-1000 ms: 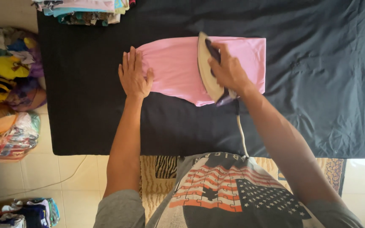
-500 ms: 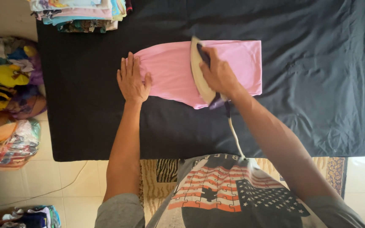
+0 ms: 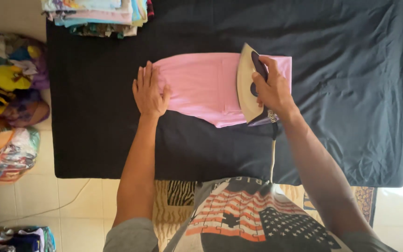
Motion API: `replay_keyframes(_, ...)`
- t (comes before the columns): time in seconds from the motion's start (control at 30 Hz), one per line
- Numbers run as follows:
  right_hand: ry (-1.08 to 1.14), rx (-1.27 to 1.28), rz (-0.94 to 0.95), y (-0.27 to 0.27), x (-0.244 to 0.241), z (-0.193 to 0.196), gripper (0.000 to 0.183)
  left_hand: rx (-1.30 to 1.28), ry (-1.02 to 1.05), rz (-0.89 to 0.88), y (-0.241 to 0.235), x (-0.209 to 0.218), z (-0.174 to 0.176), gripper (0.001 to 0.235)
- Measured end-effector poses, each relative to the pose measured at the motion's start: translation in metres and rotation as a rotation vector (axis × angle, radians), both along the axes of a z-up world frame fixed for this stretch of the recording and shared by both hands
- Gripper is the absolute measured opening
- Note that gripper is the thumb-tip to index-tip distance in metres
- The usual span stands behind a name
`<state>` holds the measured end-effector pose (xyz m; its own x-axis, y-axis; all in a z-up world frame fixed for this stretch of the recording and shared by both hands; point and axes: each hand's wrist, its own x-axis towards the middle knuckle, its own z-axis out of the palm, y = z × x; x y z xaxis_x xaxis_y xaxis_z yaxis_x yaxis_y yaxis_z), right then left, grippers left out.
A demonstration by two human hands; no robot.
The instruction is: Ironing and folding a pink garment on an ironing board.
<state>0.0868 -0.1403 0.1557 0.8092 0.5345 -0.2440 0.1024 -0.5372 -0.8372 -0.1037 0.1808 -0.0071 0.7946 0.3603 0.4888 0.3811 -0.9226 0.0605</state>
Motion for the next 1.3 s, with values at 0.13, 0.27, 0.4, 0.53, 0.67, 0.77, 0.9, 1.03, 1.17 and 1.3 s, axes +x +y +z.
replay_keyframes(0.13, 0.073, 0.014, -0.056, -0.003, 0.001, -0.013, 0.047, -0.001, -0.005, -0.013, -0.002, -0.001, 0.004, 0.067)
replay_keyframes(0.27, 0.051, -0.044, -0.053, 0.003, -0.003, -0.016, 0.047, 0.019, -0.007, -0.015, -0.003, -0.003, 0.001, 0.067)
replay_keyframes(0.4, 0.087, -0.045, -0.034, 0.012, -0.002, -0.015, 0.048, 0.023, -0.004, -0.037, -0.003, -0.006, 0.0, 0.065)
replay_keyframes(0.53, 0.074, -0.141, 0.032, 0.01, -0.018, -0.008, 0.047, 0.004, 0.012, -0.026, -0.003, -0.002, 0.002, 0.067)
replay_keyframes(0.67, 0.026, -0.109, 0.06, 0.016, -0.013, -0.008, 0.047, 0.016, -0.011, -0.005, -0.005, -0.002, 0.002, 0.065)
replay_keyframes(0.77, 0.004, -0.155, 0.066, 0.034, -0.019, 0.03, 0.049, 0.033, -0.023, -0.013, -0.004, -0.002, 0.003, 0.065)
replay_keyframes(0.9, -0.038, -0.172, 0.085, 0.027, -0.017, -0.011, 0.049, 0.022, -0.026, -0.009, -0.005, -0.004, 0.004, 0.066)
replay_keyframes(1.03, -0.04, -0.307, 0.108, 0.01, -0.04, -0.002, 0.049, 0.013, 0.014, 0.01, -0.004, -0.003, 0.002, 0.069)
replay_keyframes(1.17, -0.108, -0.333, 0.046, 0.009, -0.027, -0.017, 0.048, -0.02, 0.033, 0.017, -0.003, -0.003, 0.0, 0.07)
replay_keyframes(1.3, -0.158, -0.325, 0.022, 0.008, -0.013, 0.016, 0.045, 0.001, 0.023, 0.013, -0.001, -0.005, -0.004, 0.066)
